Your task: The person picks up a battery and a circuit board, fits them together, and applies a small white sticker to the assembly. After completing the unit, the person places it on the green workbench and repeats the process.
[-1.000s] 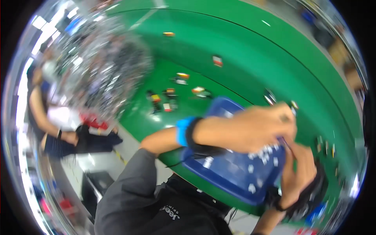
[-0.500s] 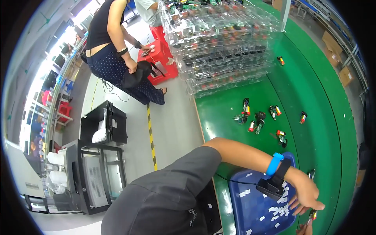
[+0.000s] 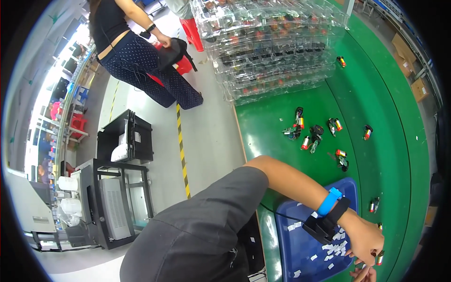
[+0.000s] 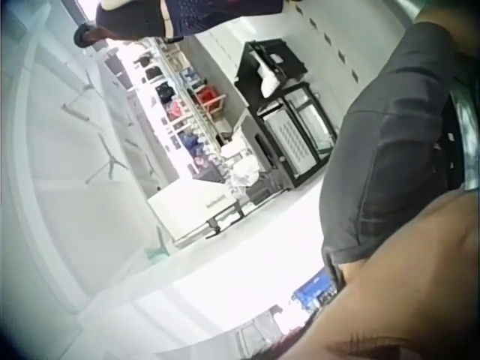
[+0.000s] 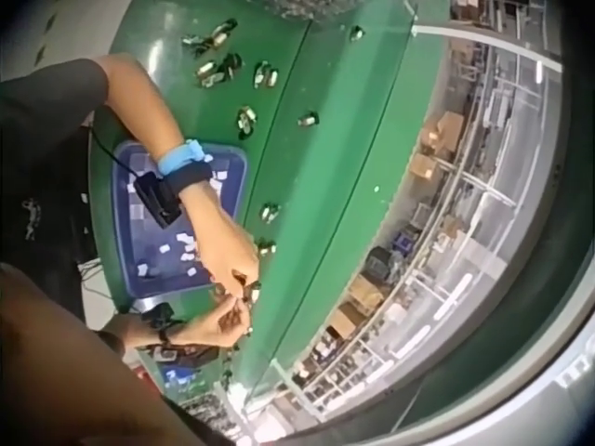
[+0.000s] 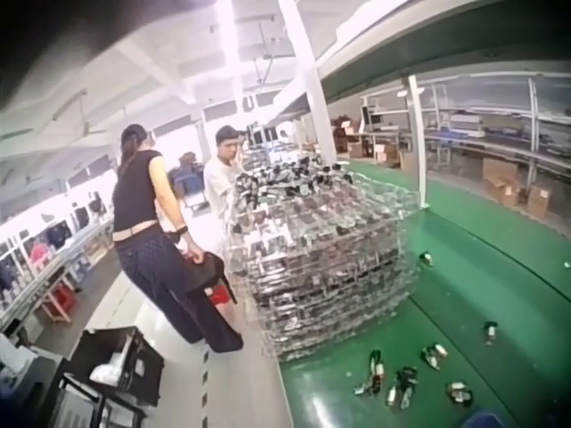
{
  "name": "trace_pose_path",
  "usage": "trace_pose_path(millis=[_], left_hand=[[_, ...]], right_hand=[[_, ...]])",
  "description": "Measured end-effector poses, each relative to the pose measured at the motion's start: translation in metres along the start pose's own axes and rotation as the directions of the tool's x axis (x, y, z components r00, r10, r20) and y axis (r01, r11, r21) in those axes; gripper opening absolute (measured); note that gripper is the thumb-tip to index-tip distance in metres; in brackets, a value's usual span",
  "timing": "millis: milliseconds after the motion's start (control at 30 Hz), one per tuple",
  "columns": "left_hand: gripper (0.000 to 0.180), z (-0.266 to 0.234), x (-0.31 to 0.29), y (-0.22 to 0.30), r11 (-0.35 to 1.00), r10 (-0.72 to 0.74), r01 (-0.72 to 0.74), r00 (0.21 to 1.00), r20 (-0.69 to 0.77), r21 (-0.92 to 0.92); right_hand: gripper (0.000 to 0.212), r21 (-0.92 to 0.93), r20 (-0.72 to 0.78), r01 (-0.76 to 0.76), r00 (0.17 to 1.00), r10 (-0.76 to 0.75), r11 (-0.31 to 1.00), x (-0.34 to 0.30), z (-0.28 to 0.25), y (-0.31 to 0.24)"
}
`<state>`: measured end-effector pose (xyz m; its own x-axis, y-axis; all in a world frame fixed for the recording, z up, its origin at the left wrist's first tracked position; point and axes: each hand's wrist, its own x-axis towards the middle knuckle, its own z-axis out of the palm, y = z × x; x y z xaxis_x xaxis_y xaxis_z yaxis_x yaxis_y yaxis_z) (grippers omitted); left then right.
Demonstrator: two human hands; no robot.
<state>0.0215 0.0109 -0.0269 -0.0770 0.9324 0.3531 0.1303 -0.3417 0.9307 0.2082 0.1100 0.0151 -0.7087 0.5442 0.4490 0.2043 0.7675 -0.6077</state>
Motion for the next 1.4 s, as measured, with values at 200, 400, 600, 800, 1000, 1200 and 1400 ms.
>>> trace_pose_path(millis=[200, 400, 600, 800, 1000, 1200, 1400], left_hand=[[0.037, 0.007, 0.004, -0.008, 0.966, 0.069, -0.053, 0.996, -0.053, 0.255], [0.032, 0.001, -0.001, -0.001, 0.996, 0.036, -0.028, 0.995, -0.093, 0.081], [0.033, -0.002, 0.006, -0.007, 0.929, 0.118, -0.014, 0.959, -0.26, 0.371], [0.031, 0.011, -0.006, -0.004, 0.807, 0.207, -0.084, 0.967, -0.147, 0.584], [0.03, 0.02, -0.008, -0.007, 0.833, 0.189, -0.072, 0.969, -0.16, 0.548], [0.027, 0.033, -0.011, -0.004, 0.8, 0.19, 0.02, 0.94, -0.285, 0.6], [0.027, 0.045, 0.015, -0.04, 0.858, 0.298, -0.132, 0.914, -0.273, 0.496]], right_hand=[[0.018, -0.05, 0.044, -0.006, 0.999, 0.008, 0.999, 0.001, 0.005, 0.006], [0.019, 0.116, 0.163, 0.084, 0.981, -0.102, 0.99, 0.01, -0.002, -0.002], [0.024, 0.046, 0.159, -0.105, 0.983, 0.096, 0.993, 0.015, 0.0, 0.013], [0.033, 0.13, 0.118, -0.217, 0.972, 0.202, 0.968, 0.013, 0.006, -0.019], [0.035, -0.027, 0.265, -0.132, 0.955, 0.135, 0.991, 0.003, -0.004, 0.012], [0.033, 0.106, 0.174, 0.046, 0.983, -0.064, 0.993, 0.002, 0.003, -0.003], [0.028, 0.135, 0.1, 0.083, 0.99, -0.097, 0.987, -0.001, -0.003, 0.022]])
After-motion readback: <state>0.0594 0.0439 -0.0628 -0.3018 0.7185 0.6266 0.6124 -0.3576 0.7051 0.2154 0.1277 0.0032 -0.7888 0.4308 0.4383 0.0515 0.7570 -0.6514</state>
